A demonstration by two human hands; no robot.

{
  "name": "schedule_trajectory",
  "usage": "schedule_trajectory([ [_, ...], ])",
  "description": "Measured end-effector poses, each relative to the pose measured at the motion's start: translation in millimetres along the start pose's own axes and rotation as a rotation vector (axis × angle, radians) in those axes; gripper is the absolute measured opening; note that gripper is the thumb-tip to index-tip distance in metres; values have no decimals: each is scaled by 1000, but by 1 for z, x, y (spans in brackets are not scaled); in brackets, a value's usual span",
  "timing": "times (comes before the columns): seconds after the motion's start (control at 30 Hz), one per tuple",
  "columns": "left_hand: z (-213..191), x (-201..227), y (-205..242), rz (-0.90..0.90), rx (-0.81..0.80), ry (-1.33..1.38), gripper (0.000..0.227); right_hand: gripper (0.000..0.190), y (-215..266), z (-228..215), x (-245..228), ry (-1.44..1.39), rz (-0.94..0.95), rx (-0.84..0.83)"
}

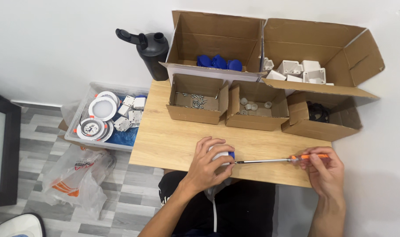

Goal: The person assembles a white electrical box with a blue cover using a screwdriver. They insert the cover, tighten screws, and then remove the cover to inspect the interior before placing it back.

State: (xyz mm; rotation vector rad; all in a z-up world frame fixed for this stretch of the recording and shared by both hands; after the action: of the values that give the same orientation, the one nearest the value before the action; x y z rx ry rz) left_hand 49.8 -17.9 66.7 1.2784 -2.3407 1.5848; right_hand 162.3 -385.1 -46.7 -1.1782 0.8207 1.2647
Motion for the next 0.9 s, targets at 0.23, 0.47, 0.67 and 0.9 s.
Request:
schedule_trajectory([
  [0.23, -7, -1, -5, -52, 18, 53, 11, 2, 0, -30, 8, -84, 36, 183],
  [0.47, -41, -20, -34, 38, 149, -21, 13, 2, 1, -19, 5, -75, 21, 95],
  [0.67, -67, -88, -60, -35, 229, -334, 27, 3, 0, -14, 3, -56, 44, 93],
  [0.9, -70, -63, -53, -77, 120, -200, 36, 7, -4, -2, -2, -66, 31, 82],
])
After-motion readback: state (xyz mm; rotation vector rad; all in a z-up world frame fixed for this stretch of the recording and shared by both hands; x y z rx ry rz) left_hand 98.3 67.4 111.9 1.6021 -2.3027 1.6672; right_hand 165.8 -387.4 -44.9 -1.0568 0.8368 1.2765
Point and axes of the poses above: each hand's wrist, its own y-axis away from the middle knuckle, its own z-axis out of the palm, x = y × z, the point moved 9 cm from there along -y, towards the middle knuckle, and after that the axes turned 2 degrees about -z, right-handed, at the moved point
